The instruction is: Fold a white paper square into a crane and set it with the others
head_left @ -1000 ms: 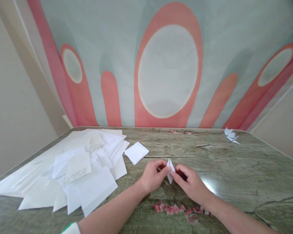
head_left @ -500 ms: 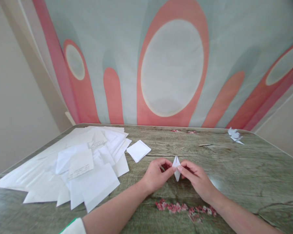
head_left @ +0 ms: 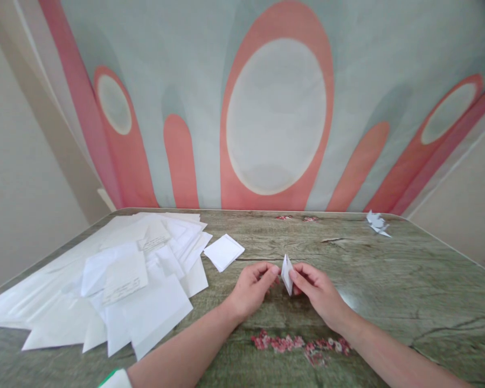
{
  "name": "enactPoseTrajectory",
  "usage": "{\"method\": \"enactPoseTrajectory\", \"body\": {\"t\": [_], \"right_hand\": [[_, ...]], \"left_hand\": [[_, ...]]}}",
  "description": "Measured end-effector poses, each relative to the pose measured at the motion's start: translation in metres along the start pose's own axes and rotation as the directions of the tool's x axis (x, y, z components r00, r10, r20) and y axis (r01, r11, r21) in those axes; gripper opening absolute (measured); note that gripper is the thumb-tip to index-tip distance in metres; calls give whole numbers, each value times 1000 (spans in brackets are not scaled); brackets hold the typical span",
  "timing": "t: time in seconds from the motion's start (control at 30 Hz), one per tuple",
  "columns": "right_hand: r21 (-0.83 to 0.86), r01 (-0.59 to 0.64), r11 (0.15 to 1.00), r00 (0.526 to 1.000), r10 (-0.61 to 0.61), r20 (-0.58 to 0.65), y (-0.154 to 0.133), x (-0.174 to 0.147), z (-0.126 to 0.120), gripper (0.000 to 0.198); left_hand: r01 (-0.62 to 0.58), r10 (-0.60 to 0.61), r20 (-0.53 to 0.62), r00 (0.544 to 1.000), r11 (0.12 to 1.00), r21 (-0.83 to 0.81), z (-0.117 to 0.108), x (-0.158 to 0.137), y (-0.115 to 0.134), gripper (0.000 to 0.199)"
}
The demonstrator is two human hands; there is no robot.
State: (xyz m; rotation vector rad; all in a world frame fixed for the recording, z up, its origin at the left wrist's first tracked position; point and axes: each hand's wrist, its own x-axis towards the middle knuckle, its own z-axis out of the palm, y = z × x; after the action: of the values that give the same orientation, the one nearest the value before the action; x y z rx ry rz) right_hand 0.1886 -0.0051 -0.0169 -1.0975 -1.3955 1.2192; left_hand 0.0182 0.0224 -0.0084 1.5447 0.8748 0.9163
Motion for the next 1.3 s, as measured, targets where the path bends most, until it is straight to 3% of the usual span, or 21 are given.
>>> {"method": "enactPoseTrajectory", "body": {"t": [0.2,0.3,0.53,0.77,0.9,1.07,1.3], "right_hand": [[325,-98,941,992,65,109,-2,-7,5,21],[439,-162,884,981,97,167,-2,-10,7,18],[485,-244,840,952,112,285,-6,-14,14,15],[480,-226,848,958,106,265,-13,-18,20,13],[376,-172,910,972,95,214,-6,-14,16,16],[100,-8,995,994,-4,113,-7,-9,3,24],[-280,150,948,988,-130,87,-7,-8,-2,17]], "left_hand": [[-30,89,205,975,961,-276,-1,-3,14,36],[0,98,247,964,929,-371,1,-6,18,30],[114,21,259,966,862,-495,4,-6,12,26],[119,-14,207,978,855,-505,3,-5,14,26],[96,-13,169,986,865,-492,1,-3,13,24],[66,-26,101,995,906,-419,-1,0,9,24],[101,-85,68,994,949,-299,2,2,2,30]]}}
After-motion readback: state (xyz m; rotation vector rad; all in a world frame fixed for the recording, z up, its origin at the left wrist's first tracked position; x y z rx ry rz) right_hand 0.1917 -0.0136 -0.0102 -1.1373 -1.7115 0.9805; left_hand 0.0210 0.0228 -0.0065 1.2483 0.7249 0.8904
